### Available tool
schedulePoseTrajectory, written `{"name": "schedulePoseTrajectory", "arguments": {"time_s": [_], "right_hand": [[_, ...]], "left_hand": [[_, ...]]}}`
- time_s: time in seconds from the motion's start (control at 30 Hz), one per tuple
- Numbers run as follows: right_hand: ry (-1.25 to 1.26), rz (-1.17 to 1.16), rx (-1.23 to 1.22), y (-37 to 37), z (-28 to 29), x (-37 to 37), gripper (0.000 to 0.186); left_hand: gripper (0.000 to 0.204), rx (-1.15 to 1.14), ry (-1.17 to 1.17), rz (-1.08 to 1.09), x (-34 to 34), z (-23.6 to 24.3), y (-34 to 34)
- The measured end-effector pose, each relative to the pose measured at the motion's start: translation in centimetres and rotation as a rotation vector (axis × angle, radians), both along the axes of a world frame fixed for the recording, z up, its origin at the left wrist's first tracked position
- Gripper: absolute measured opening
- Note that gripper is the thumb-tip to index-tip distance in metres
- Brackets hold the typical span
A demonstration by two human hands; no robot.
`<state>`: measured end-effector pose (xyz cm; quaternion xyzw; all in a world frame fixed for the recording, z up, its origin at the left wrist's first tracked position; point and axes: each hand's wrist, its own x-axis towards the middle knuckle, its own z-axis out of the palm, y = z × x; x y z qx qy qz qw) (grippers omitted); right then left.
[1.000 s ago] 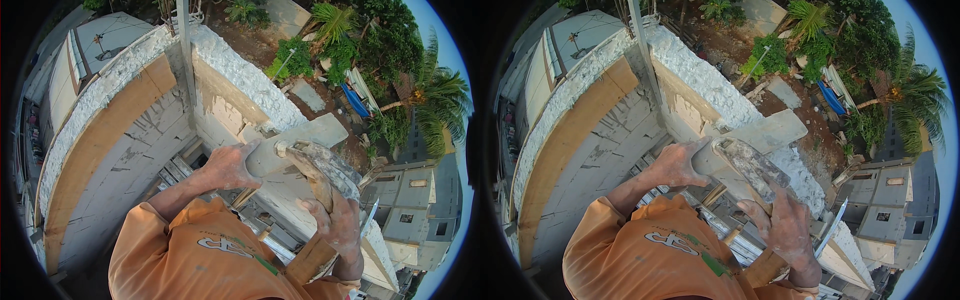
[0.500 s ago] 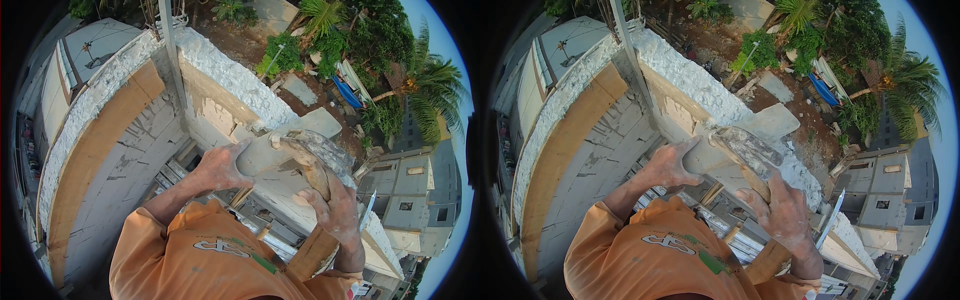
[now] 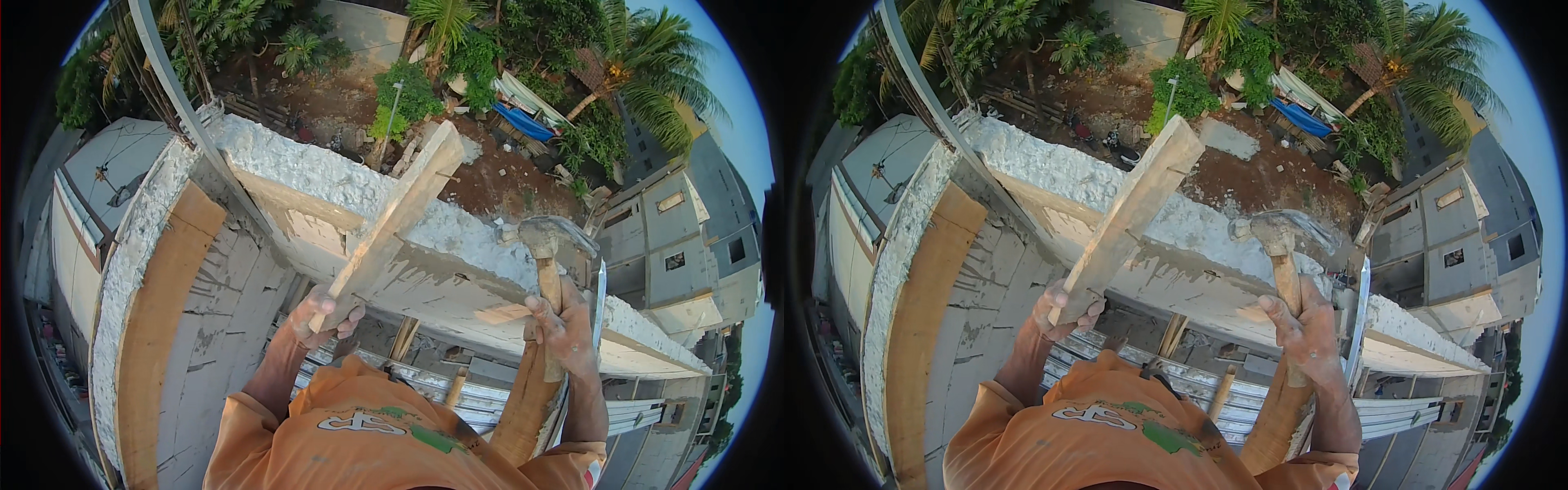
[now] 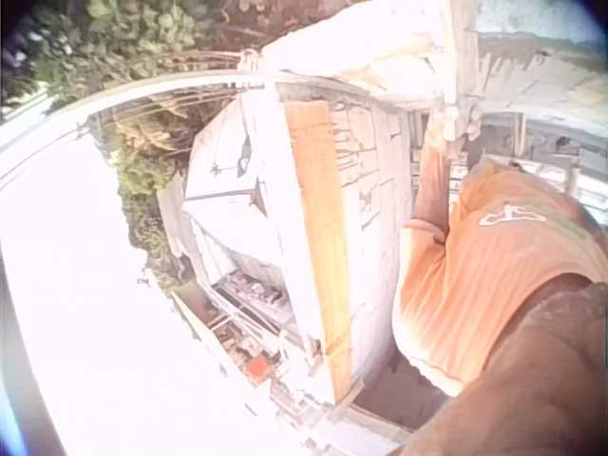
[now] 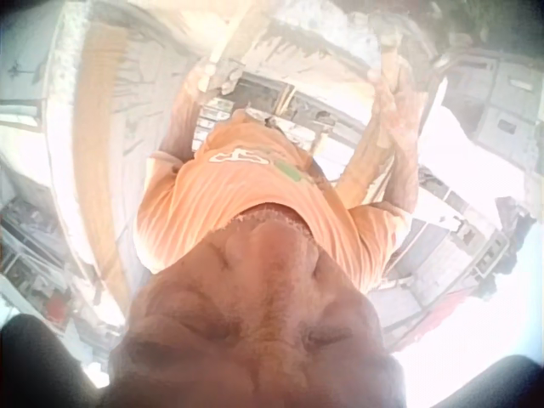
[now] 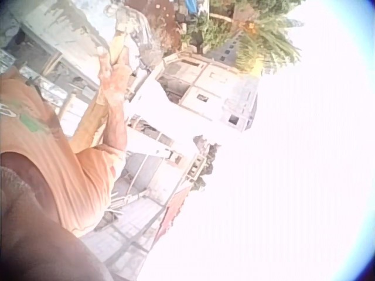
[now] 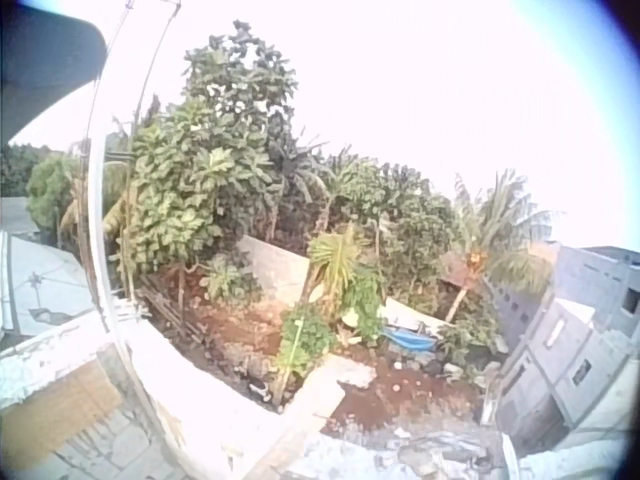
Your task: The person positions metal framing studs on top of a concrete structure and uses a hammer to secure a wooden support board against the concrete surface.
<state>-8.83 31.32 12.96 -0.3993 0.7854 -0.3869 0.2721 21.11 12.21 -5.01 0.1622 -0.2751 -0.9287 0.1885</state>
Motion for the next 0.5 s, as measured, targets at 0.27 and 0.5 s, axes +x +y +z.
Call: {"name": "schedulePoseTrajectory", "arguments": {"time_s": [0.27,0.5], "right_hand": [[0.461,0.051,0.166,0.8,0.7,-0.1,0.04],[0.475,-0.156,0.12,4.5,2.4,-1.8,0.04]], "left_hand": [[0.082,-0.064,0.025,-0.082,-0.7,-0.2,0.7],[0.082,-0.052,0.073,-0.068,-1.5,-1.0,2.4]]}}
